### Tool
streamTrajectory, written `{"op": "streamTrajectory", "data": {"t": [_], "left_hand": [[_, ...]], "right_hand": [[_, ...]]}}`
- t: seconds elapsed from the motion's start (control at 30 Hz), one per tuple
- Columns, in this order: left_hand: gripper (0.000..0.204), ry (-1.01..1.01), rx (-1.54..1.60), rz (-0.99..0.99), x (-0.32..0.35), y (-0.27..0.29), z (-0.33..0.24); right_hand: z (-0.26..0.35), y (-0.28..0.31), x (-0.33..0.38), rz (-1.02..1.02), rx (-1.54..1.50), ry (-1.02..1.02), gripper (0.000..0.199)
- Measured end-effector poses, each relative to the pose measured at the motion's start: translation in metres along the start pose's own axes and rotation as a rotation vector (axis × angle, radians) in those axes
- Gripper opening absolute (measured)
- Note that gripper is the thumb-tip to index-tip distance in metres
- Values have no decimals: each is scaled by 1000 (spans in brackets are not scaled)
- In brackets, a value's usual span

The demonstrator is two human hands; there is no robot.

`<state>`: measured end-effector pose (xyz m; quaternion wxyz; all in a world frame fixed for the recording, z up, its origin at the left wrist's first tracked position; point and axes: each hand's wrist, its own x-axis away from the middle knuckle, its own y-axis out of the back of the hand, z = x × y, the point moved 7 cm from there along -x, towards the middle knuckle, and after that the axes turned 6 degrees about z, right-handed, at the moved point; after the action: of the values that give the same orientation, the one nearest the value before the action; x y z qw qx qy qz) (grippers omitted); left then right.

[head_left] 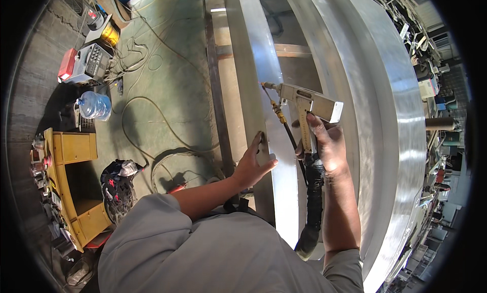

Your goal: The person welds seams on a large curved metal frame using a handheld welding torch. They move along the frame, applying welds to multiple joints while holding the torch with one hand and stabilizing the workpiece with the other.

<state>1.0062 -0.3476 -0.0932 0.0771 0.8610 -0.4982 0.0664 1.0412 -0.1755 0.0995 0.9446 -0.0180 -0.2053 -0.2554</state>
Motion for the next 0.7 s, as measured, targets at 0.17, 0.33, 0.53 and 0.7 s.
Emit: {"op": "streamTrajectory", "data": {"t": [0.17, 0.33, 0.53, 0.7], "left_hand": [[114, -8, -35, 18, 2, 0, -3], [114, -8, 4, 33, 4, 0, 3], [111, -10, 43, 60, 4, 0, 2], [112, -8, 34, 41, 4, 1, 7]], "right_hand": [[-1, 2, 0, -9, 32, -20, 55], [2, -2, 0, 7, 18, 5, 54], [4, -3, 1, 14, 24, -31, 51], [5, -5, 0, 15, 34, -18, 50]]}}
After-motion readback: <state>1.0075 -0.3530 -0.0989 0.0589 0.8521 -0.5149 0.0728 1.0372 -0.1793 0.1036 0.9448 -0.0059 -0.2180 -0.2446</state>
